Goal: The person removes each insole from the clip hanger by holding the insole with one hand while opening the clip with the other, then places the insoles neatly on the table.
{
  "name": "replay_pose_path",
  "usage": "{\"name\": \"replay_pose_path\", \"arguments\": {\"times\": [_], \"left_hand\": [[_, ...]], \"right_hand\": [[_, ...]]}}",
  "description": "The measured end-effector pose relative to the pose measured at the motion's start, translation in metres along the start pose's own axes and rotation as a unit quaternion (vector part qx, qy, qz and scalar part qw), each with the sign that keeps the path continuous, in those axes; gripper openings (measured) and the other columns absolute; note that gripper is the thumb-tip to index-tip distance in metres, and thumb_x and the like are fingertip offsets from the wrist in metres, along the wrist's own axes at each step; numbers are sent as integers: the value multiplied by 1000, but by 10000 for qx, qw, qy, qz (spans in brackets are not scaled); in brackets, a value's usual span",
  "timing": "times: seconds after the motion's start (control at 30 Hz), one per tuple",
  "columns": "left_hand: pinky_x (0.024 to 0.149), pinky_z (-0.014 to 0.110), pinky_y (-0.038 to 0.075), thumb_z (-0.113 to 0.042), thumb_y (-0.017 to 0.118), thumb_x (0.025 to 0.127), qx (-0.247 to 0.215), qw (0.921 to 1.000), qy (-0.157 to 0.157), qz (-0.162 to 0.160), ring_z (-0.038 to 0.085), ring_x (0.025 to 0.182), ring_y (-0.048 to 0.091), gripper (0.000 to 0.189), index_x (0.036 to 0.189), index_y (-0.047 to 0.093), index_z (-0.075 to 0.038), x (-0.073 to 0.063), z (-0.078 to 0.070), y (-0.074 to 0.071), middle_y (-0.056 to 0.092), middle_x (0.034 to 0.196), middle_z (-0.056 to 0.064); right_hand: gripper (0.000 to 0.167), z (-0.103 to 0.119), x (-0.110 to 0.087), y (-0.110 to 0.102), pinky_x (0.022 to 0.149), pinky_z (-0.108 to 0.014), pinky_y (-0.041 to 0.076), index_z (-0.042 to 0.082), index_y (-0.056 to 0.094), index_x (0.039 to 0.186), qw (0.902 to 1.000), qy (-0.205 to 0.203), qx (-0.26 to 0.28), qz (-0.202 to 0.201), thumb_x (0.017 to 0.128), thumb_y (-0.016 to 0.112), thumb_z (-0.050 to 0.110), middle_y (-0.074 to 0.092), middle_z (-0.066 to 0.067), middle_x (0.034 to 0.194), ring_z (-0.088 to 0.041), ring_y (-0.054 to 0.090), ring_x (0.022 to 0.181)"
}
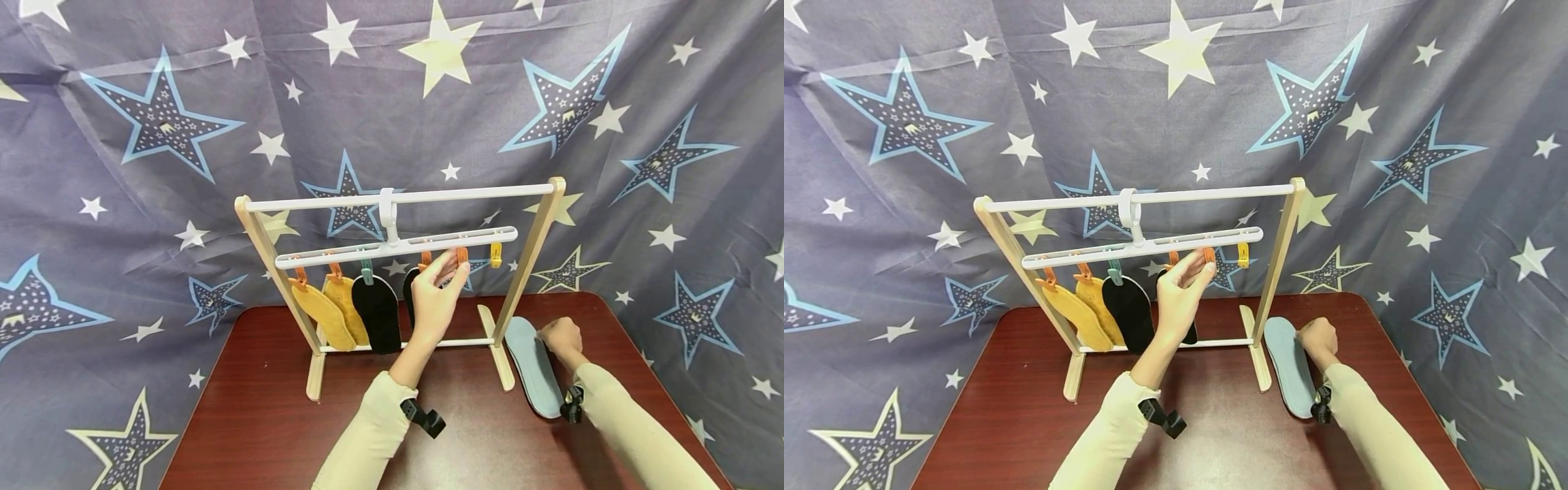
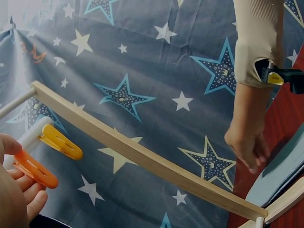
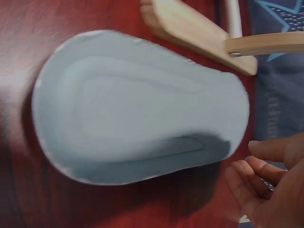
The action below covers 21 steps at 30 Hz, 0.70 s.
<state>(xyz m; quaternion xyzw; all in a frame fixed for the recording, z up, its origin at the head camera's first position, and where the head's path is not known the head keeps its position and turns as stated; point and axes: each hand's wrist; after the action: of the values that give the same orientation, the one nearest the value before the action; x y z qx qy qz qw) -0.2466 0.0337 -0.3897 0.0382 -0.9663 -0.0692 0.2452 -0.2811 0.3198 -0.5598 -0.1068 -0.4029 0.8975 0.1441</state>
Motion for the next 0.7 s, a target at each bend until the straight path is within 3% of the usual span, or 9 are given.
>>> {"name": "replay_pose_path", "arguments": {"times": [0.1, 0.27, 0.4, 0.5, 0.7], "left_hand": [[101, 56, 53, 0, 70, 92, -38, 10000, -33, -4, 42, 114, 68, 37, 126, 65, 12, -2, -11, 2, 69, 120, 31], [101, 61, 51, 3, 68, 92, -39, 10000, 23, 78, 48, 114, 66, 36, 125, 63, 17, -6, -31, 1, 67, 119, 36], [102, 61, 51, 3, 68, 92, -56, 9999, -15, 106, 48, 116, 65, 36, 125, 63, 17, -4, -26, 2, 67, 121, 36], [102, 59, 51, 2, 68, 93, -61, 9999, -7, 79, 45, 116, 66, 37, 127, 63, 14, -2, -12, 3, 67, 122, 33], [101, 43, 56, -8, 72, 93, -53, 9998, -138, 97, 32, 115, 70, 38, 130, 67, 2, -2, 2, 2, 71, 125, 21]], "right_hand": [[23, 7, 0, -5, 46, -28, 42, -6, 76, 88, 9997, -88, 210, -56, 87, 71, 16, 60, 4, 51, -10, 54, 46], [24, 26, 1, -18, 46, -24, 45, -5, 76, 91, 9972, -253, 645, -293, 89, 73, 19, 61, 8, 51, -6, 55, 46], [26, 46, -2, -33, 44, -19, 48, -10, 74, 97, 9874, -430, 1424, -533, 90, 75, 15, 60, 16, 50, 0, 56, 44], [26, 64, -7, -45, 45, -17, 52, -14, 71, 104, 9686, -496, 2355, -623, 91, 73, 8, 61, 20, 53, 3, 57, 46], [15, 97, -23, -65, 49, -17, 55, -9, 73, 102, 9088, -603, 4030, -896, 93, 70, 3, 68, 14, 59, 1, 63, 50]]}}
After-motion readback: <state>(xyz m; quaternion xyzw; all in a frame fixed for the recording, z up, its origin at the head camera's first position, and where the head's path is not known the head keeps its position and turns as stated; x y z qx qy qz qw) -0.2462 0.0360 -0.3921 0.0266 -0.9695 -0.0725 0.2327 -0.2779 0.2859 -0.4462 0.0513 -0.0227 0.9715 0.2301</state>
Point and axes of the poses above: each hand's wrist, its own x-axis towards the middle knuckle, its own y-axis out of the palm, z = x × y
